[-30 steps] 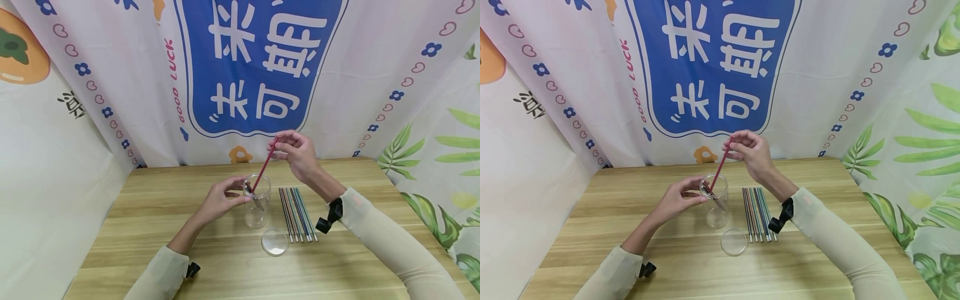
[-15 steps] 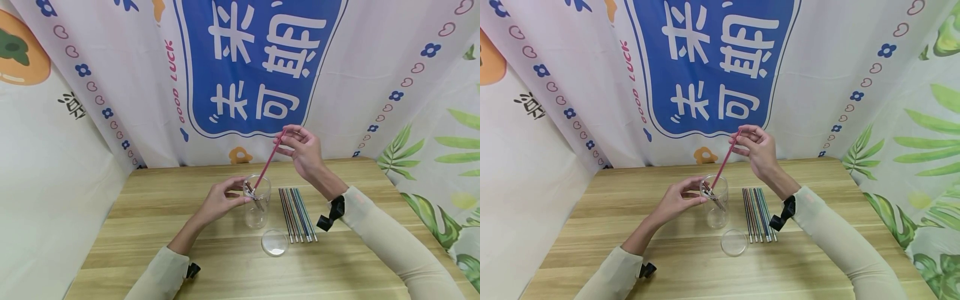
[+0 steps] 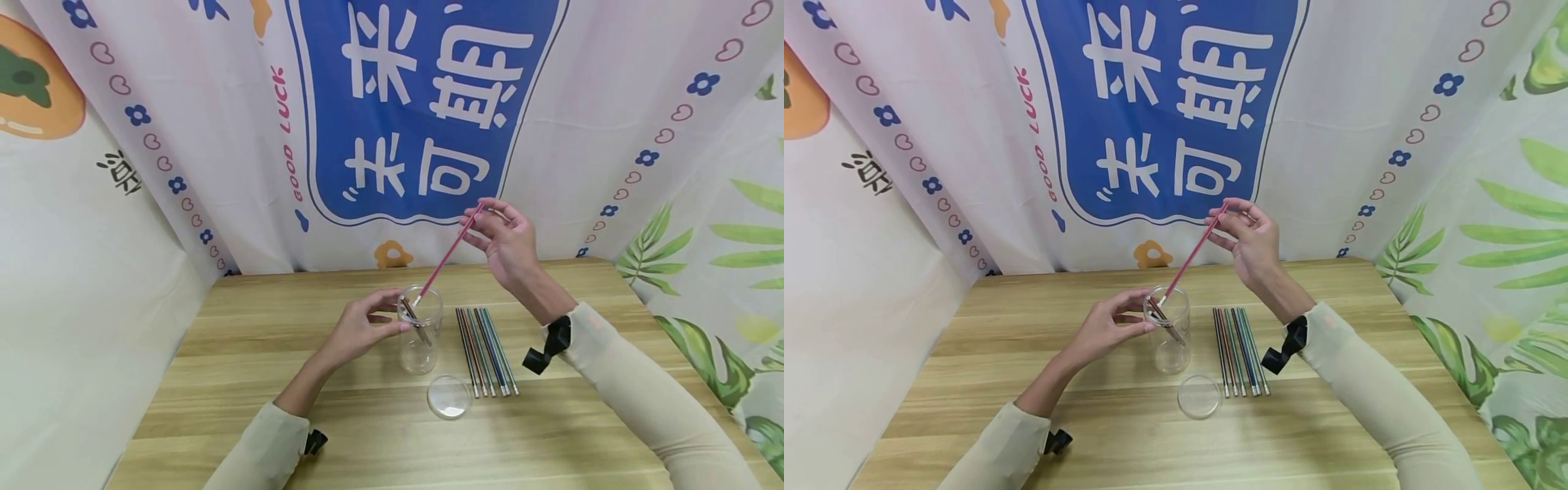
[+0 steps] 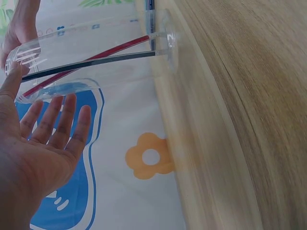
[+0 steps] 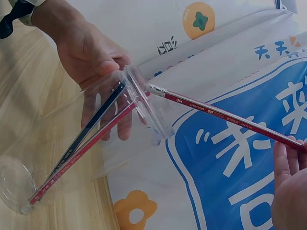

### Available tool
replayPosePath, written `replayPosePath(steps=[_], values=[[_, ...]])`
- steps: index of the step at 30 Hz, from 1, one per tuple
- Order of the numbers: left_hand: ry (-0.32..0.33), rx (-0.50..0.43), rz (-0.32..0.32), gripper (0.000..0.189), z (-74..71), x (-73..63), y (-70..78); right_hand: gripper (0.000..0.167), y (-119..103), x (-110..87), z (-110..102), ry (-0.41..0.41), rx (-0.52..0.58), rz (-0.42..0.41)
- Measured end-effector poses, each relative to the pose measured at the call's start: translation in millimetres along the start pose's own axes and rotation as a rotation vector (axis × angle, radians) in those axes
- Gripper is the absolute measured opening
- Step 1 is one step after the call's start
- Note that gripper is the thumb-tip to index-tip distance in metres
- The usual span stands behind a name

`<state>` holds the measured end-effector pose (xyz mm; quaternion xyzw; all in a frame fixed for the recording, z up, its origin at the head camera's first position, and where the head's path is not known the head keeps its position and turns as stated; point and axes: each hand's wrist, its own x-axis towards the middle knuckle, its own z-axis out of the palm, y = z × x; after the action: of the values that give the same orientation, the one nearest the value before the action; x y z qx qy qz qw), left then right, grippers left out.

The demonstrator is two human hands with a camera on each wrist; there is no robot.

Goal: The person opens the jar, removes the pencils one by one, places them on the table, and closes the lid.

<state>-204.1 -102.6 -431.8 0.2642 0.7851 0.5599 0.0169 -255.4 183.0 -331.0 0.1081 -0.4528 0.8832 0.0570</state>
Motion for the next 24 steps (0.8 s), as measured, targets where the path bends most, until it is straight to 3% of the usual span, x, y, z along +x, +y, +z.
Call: replayPosePath(steps=[10,24], values=[[0.009,0.003,0.001,0.059,-0.4,-0.9,-0.2,0.020,-6.9,1.4,-7.4,0.014,0.069,0.031],[0.006,0.011,0.002,0.060,-0.4,-0.9,-0.9,0.022,-13.8,0.5,-29.5,0.007,-0.025,0.077]])
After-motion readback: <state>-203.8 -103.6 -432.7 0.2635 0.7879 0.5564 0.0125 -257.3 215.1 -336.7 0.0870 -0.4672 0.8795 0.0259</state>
